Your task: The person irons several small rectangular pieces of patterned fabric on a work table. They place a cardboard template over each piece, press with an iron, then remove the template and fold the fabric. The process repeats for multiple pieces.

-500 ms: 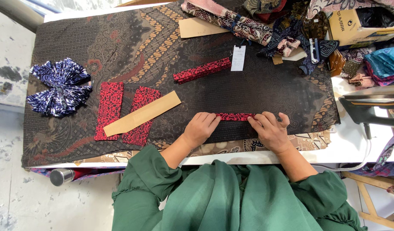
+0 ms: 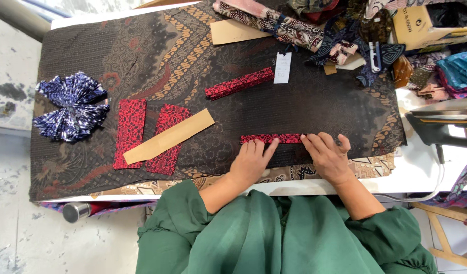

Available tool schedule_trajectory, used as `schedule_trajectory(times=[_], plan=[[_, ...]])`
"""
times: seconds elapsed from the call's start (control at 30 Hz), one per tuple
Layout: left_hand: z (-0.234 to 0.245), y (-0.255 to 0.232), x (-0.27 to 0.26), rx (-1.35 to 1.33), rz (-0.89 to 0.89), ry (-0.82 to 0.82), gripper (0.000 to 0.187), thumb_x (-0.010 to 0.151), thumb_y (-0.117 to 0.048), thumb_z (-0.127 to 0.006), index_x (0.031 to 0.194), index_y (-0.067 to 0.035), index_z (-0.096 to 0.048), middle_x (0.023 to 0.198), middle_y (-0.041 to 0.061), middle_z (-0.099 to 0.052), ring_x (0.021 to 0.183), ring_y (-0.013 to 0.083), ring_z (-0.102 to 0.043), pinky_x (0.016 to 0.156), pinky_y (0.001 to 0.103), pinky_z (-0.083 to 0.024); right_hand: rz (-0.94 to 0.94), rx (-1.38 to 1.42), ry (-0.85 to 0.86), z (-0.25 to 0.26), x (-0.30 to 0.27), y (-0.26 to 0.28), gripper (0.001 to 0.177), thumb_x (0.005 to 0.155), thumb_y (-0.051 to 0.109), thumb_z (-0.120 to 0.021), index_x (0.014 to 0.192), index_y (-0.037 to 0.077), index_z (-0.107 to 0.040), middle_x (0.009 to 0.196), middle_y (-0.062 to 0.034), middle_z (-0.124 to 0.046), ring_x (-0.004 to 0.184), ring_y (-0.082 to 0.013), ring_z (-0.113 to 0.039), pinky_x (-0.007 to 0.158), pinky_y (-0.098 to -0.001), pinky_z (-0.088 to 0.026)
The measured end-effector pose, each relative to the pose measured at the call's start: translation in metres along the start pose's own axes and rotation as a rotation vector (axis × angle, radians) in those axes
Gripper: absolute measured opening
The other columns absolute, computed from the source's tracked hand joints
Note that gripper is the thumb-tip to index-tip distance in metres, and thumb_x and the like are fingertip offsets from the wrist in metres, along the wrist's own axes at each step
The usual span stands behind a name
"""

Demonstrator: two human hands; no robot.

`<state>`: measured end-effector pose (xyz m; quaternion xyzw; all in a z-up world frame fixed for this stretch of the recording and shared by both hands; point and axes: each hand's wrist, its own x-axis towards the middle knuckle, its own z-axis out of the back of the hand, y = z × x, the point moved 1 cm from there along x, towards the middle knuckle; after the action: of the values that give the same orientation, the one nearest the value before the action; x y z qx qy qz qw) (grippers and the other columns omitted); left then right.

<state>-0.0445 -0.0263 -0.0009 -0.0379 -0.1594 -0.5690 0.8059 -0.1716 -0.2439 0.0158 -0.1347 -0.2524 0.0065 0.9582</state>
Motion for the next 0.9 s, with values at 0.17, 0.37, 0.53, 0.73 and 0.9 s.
schedule_trajectory(times=[0.17,0.37,0.53,0.73,0.9], plan=[[-0.006,-0.018,0.009,0.146,-0.001,0.114,0.067,0.092,-0.019,-0.056,0.158,-0.012,-0.044,0.103,0.018,-0.059,0.096,0.033,-0.06,0.092,0.043,-0.05,0.014,0.01,-0.047,0.0,0.001,-0.005,0.025,0.095,0.011,-0.064,0.114,0.019,-0.079,0.104,0.0077,-0.067,0.101,-0.0092,-0.064,0.12,-0.0433,-0.011],[-0.012,-0.027,0.018,0.252,-0.008,0.219,0.072,0.093,-0.018,-0.055,0.162,-0.019,-0.038,0.1,0.019,-0.06,0.088,0.032,-0.06,0.085,0.045,-0.049,0.05,-0.048,-0.09,0.001,0.012,-0.008,0.023,0.096,0.015,-0.063,0.112,0.018,-0.079,0.103,0.0074,-0.068,0.102,-0.0096,-0.064,0.12,-0.0426,-0.01],[-0.018,-0.034,0.023,0.298,0.002,0.272,0.068,0.095,-0.023,-0.051,0.161,-0.022,-0.036,0.101,0.023,-0.062,0.089,0.035,-0.064,0.082,0.047,-0.051,0.056,-0.056,-0.05,0.003,0.01,-0.004,0.028,0.095,0.014,-0.062,0.117,0.018,-0.078,0.106,0.0079,-0.068,0.104,-0.0092,-0.063,0.12,-0.0417,-0.01],[-0.017,-0.036,0.026,0.324,0.008,0.296,0.068,0.095,-0.021,-0.05,0.162,-0.024,-0.035,0.103,0.026,-0.063,0.089,0.0357,-0.065,0.083,0.049,-0.053,-0.071,0.17,-0.036,-0.026,-0.053,-0.039,0.037,0.09,0.007,-0.067,0.124,0.014,-0.08,0.131,-0.0018,-0.064,0.116,-0.0197,-0.062,0.11,-0.0418,-0.027],[-0.018,-0.038,0.022,0.34,0.01,0.298,0.067,0.096,-0.022,-0.048,0.162,-0.023,-0.035,0.105,0.029,-0.064,0.085,0.0366,-0.066,0.083,0.049,-0.053,-0.829,-0.205,-0.637,-0.046,-0.17,-0.168,0.077,0.113,0.02,-0.067,0.163,-0.004,-0.014,0.15,-0.0299,-0.037,0.133,-0.0424,-0.045,0.119,-0.0498,-0.035]])
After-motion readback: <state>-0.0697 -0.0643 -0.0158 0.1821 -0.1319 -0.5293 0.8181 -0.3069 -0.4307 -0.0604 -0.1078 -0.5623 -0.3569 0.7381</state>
